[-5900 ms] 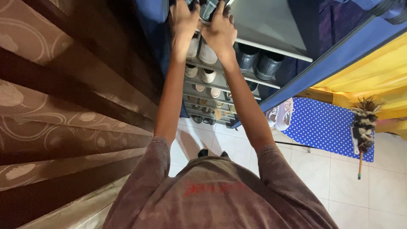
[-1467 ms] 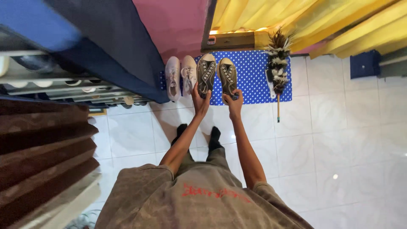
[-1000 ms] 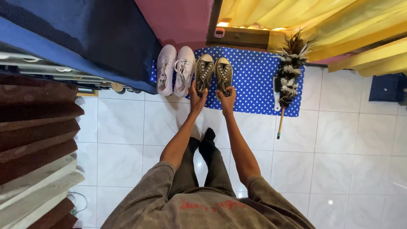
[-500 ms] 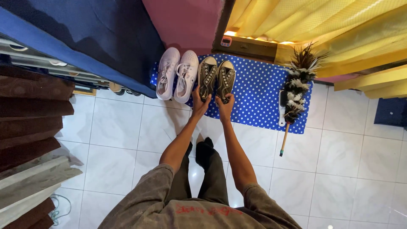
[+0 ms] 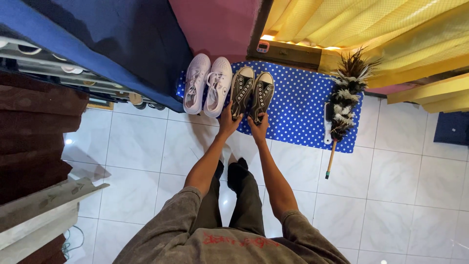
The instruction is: Organizing various pairs of shoes by taking them out of a rack and placing them neatly on a mat.
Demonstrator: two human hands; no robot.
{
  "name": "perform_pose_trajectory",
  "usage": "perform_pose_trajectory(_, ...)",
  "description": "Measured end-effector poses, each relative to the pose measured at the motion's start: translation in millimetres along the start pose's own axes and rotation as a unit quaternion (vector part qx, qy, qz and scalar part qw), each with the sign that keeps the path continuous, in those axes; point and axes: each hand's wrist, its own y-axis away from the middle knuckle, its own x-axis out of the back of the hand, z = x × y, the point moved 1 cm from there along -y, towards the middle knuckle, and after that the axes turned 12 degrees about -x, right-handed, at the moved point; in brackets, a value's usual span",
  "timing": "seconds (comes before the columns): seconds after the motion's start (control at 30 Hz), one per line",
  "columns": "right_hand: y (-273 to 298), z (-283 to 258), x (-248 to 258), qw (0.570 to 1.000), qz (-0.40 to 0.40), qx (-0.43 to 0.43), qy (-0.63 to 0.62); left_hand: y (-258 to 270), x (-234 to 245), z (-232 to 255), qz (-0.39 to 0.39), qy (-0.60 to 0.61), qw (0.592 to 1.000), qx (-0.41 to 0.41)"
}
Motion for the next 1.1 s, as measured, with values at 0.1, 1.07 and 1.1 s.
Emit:
perform_pose_trajectory(0.1, 1, 5, 2, 0.999, 0.015, 0.003, 0.038, 2, 8, 7, -0.032, -0.018, 0.999, 0.024)
perform_pose_trajectory(1.07, 46, -76, -47, 0.977, -0.2, 0.067, 0.006, 65, 226, 167, 0.055, 0.333, 0.941, 0.034)
perform_pose_trajectory(1.1, 54, -83, -54, 0.971, -0.229, 0.071, 0.005, 70, 235, 171, 0.06, 0.334, 0.94, 0.022)
